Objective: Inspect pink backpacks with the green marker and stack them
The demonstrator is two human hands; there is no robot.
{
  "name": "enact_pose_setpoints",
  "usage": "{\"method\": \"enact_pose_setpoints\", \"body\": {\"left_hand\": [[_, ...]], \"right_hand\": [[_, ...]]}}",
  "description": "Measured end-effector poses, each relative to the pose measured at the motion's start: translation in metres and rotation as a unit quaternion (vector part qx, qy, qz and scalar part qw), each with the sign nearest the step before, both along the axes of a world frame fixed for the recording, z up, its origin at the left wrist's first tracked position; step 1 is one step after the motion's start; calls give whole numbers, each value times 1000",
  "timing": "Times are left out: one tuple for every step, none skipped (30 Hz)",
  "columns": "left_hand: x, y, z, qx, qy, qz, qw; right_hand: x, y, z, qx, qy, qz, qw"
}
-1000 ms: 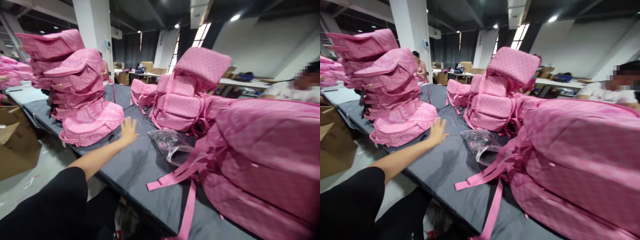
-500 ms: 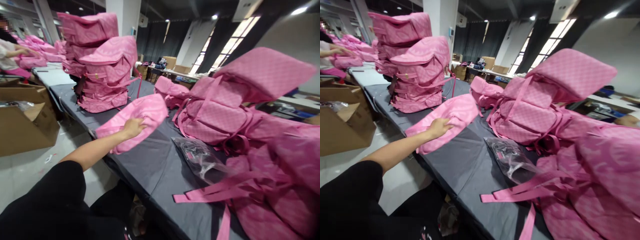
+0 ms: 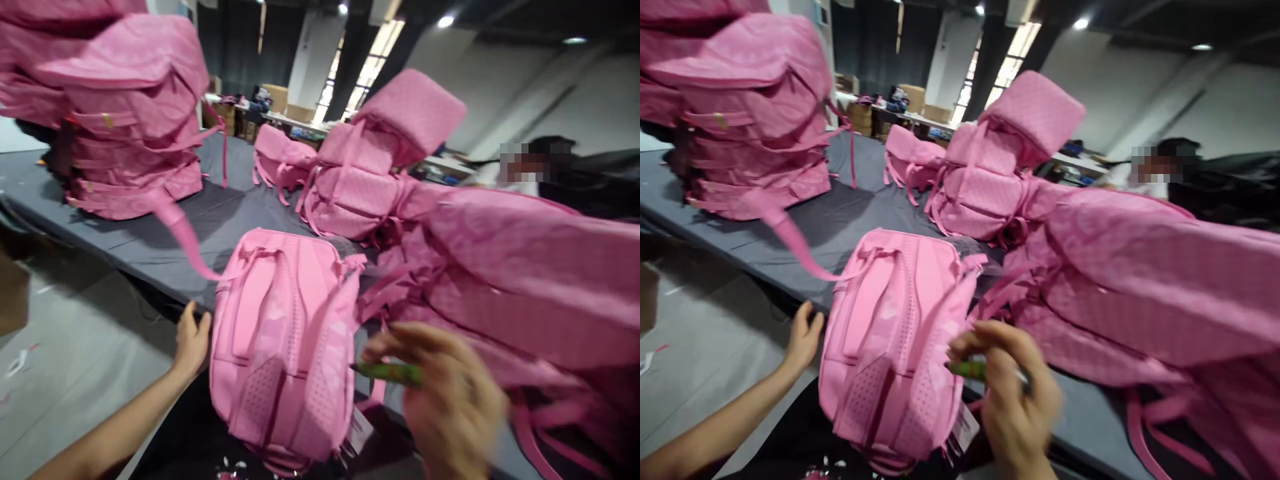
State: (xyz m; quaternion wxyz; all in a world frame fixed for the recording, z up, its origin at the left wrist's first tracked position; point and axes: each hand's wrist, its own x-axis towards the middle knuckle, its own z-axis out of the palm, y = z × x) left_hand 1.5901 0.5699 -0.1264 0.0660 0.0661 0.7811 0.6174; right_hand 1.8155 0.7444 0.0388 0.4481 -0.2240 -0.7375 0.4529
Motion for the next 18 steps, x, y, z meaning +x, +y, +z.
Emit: {"method": "enact_pose_setpoints", "body": {"left_hand": [[4, -3, -2, -20, 61, -26, 998], [9, -3, -1, -36, 137, -77, 987], [15, 0, 2, -46, 216, -146, 964], [23, 7, 5, -52, 284, -217, 932], [32, 16, 6, -53, 327, -274, 903], [42, 25, 6, -54, 344, -311, 884], [50, 35, 4, -58, 349, -326, 876], [58, 44, 0, -68, 352, -329, 874], [63, 51, -4, -81, 354, -328, 872], [66, 57, -9, -97, 360, -326, 869], [68, 62, -13, -111, 371, -330, 861], [68, 66, -16, -122, 386, -335, 851], [67, 68, -18, -128, 399, -339, 842], [65, 70, -18, -131, 411, -340, 835], [63, 71, -17, -132, 423, -339, 830], [61, 71, -15, -135, 435, -338, 824], [59, 71, -13, -144, 447, -340, 815], [57, 70, -12, -157, 459, -348, 802]], "right_hand": [[-16, -2, -12, -43, -1, -2, 999], [-34, -4, -26, -86, -2, 3, 996], [-53, -6, -40, -106, -7, 17, 994], [-72, -7, -55, -108, -14, 47, 993], [-88, -8, -70, -83, -14, 64, 994], [-100, -8, -84, -38, -21, 61, 997], [-108, -7, -96, 1, -33, 54, 998], [-110, -5, -107, 24, -38, 40, 998], [-109, -2, -116, 36, -44, 21, 998], [-105, 2, -124, 36, -47, 3, 998], [-99, 4, -130, 29, -49, -13, 998], [-93, 6, -135, 27, -54, -25, 998], [-88, 7, -139, 30, -63, -30, 997], [-84, 7, -141, 37, -76, -25, 996], [-81, 7, -142, 48, -90, -12, 995], [-78, 7, -143, 58, -102, 5, 993], [-75, 8, -143, 77, -118, 21, 990], [-70, 10, -142, 108, -141, 31, 984]]}}
